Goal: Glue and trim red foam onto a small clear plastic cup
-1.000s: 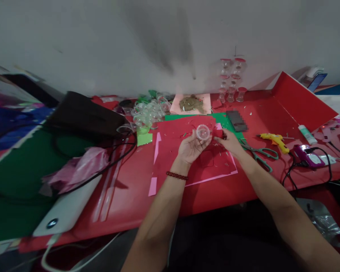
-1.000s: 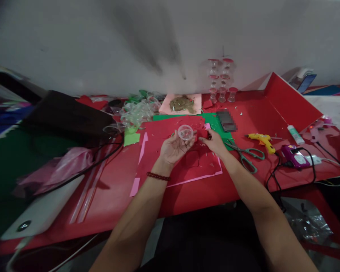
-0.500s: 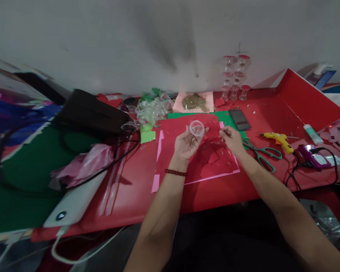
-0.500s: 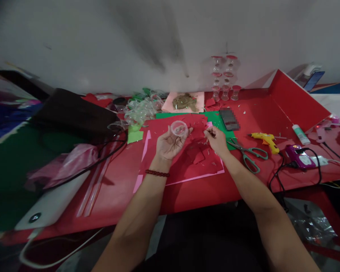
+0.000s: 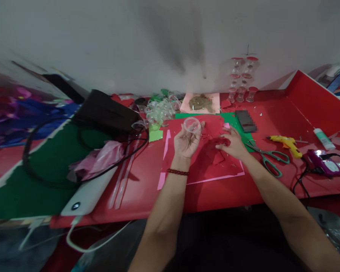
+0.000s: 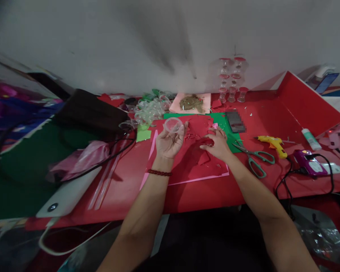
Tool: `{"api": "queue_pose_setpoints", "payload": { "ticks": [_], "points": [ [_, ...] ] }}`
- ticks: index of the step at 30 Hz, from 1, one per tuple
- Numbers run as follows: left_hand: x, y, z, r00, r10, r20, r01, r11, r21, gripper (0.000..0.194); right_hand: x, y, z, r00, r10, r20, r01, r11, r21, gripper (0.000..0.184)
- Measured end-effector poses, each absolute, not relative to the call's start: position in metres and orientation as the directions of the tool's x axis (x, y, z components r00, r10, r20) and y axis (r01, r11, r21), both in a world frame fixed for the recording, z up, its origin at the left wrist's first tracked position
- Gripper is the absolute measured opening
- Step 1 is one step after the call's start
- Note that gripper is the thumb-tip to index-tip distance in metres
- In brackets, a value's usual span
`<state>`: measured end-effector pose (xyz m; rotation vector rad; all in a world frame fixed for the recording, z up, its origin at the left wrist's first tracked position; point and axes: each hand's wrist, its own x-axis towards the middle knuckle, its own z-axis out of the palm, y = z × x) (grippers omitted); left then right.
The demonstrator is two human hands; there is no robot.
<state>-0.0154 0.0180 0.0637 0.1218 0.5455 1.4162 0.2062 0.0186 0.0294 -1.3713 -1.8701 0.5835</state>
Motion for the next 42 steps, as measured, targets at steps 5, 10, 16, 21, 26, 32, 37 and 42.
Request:
{"api": "queue_pose_setpoints", "payload": {
  "ticks": [5,10,16,21,26,32,37,42],
  "points": [
    [-0.009,0.013,0.067,0.081,0.953,-0.290,-0.886,0.202,0.417,0.041,0.206,0.016,0.034,-0.094,0.935,0.341,0.280,0.353,-0.893,0.045],
    [-0.001,0.011,0.067,0.108,0.943,-0.314,-0.859,0.248,0.449,0.038,0.209,0.014,0.039,0.062,0.964,0.259,0.067,0.255,-0.965,0.040],
    [-0.005,0.015,0.065,0.022,0.959,-0.283,-0.890,0.148,0.431,0.041,0.213,0.012,0.039,-0.112,0.964,0.240,0.558,0.260,-0.788,0.020],
    [-0.015,0.015,0.066,-0.030,0.967,-0.254,-0.926,0.069,0.370,0.044,0.205,0.012,0.035,-0.149,0.917,0.371,0.634,0.377,-0.675,0.019],
    [-0.016,0.011,0.070,0.001,0.977,-0.214,-0.931,0.079,0.356,0.047,0.208,0.010,0.040,0.160,0.894,0.418,0.207,0.384,-0.900,0.010],
    [0.003,0.011,0.058,0.128,0.960,-0.249,-0.861,0.232,0.453,0.036,0.191,0.008,0.042,0.137,0.987,0.080,-0.301,0.119,-0.946,0.038],
    [0.015,0.012,0.037,0.006,0.999,0.053,-0.621,-0.038,0.783,0.018,0.187,0.009,0.033,0.173,0.985,0.021,-0.277,0.069,-0.958,0.041],
    [0.015,0.008,0.031,-0.080,0.947,0.310,-0.261,-0.320,0.911,0.030,0.188,0.009,0.030,0.170,0.985,-0.027,-0.326,0.030,-0.945,0.042]
  ]
}}
